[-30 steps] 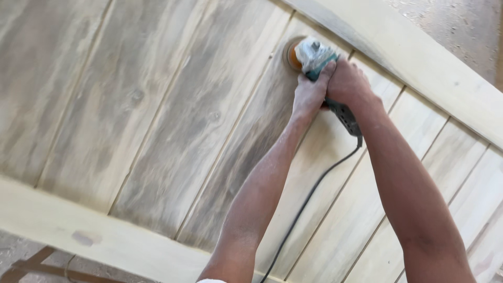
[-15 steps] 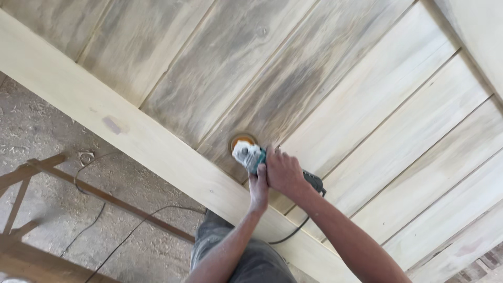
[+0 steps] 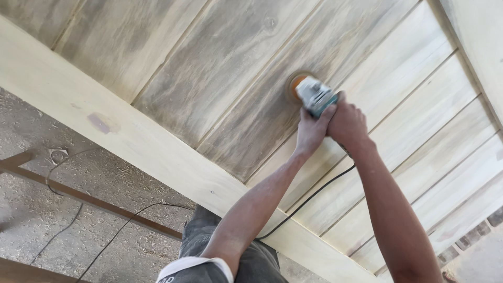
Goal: The person uses an orbital sander to smooth the surface of a large wooden panel. They move the sander systematically across the planks and frame, occasionally pausing to wipe away dust with their hand.
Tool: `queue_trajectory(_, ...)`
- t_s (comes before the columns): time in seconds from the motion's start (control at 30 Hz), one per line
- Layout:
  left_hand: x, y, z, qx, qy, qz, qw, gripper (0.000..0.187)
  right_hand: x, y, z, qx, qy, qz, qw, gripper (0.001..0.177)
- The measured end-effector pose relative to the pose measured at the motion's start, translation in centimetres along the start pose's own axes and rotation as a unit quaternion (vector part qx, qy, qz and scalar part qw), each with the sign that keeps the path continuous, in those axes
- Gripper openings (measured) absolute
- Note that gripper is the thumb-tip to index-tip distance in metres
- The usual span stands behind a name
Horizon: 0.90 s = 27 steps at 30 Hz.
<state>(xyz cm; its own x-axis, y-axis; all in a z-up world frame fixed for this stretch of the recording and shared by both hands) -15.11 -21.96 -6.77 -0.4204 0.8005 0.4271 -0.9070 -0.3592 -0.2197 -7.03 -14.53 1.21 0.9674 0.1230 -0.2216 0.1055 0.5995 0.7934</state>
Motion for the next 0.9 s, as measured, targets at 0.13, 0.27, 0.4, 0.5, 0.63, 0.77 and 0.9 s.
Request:
queue_trajectory(0.13, 4.1, 0.2, -0.1, -0.003, 0.0, -0.07, 0.998, 0.106, -0.6, 1.3, -0.5, 0.058, -0.072, -0.078, 0.993, 0.067)
queue_trajectory(0.27, 2.5, 3.2, 2.5, 0.021, -0.004, -0.106, 0.994, 0.103, -2.6, -0.6, 2.0, 0.063, -0.053, -0.107, 0.991, 0.062)
queue_trajectory(0.4, -4.6, 8.4, 7.4, 0.063, -0.019, -0.029, 0.997, 0.088, -6.2, -5.8, 8.0, 0.015, 0.051, -0.094, 0.994, 0.054)
queue_trajectory(0.5, -9.5, 11.5, 11.3, 0.107, -0.005, 0.037, 0.994, 0.079, -9.1, -8.8, 13.3, 0.026, 0.111, -0.229, 0.967, 0.053)
queue_trajectory(0.63, -14.6, 13.5, 15.3, 0.196, -0.009, -0.026, 0.98, 0.075, -10.4, -11.7, 18.1, 0.028, 0.157, -0.208, 0.965, 0.046)
queue_trajectory(0.77, -17.2, 13.5, 16.7, 0.178, -0.013, -0.02, 0.984, 0.079, -9.7, -13.7, 20.5, 0.029, 0.173, -0.161, 0.971, 0.043)
queue_trajectory(0.9, -20.1, 12.1, 17.1, 0.177, -0.012, -0.059, 0.982, 0.082, -6.7, -15.3, 22.0, 0.013, 0.157, -0.14, 0.977, 0.04)
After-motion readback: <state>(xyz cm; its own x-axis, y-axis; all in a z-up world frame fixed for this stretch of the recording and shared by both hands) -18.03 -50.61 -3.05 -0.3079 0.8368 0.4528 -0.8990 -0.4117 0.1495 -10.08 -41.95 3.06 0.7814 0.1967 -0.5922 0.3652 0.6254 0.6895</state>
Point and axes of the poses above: each hand's wrist, its own z-axis away from the middle knuckle, its own y-axis out of the back of the hand, x = y × z, the point moved 5 cm from there along -z, towards the middle knuckle, and after that the axes turned 13 degrees about y, right-handed, at the moved point
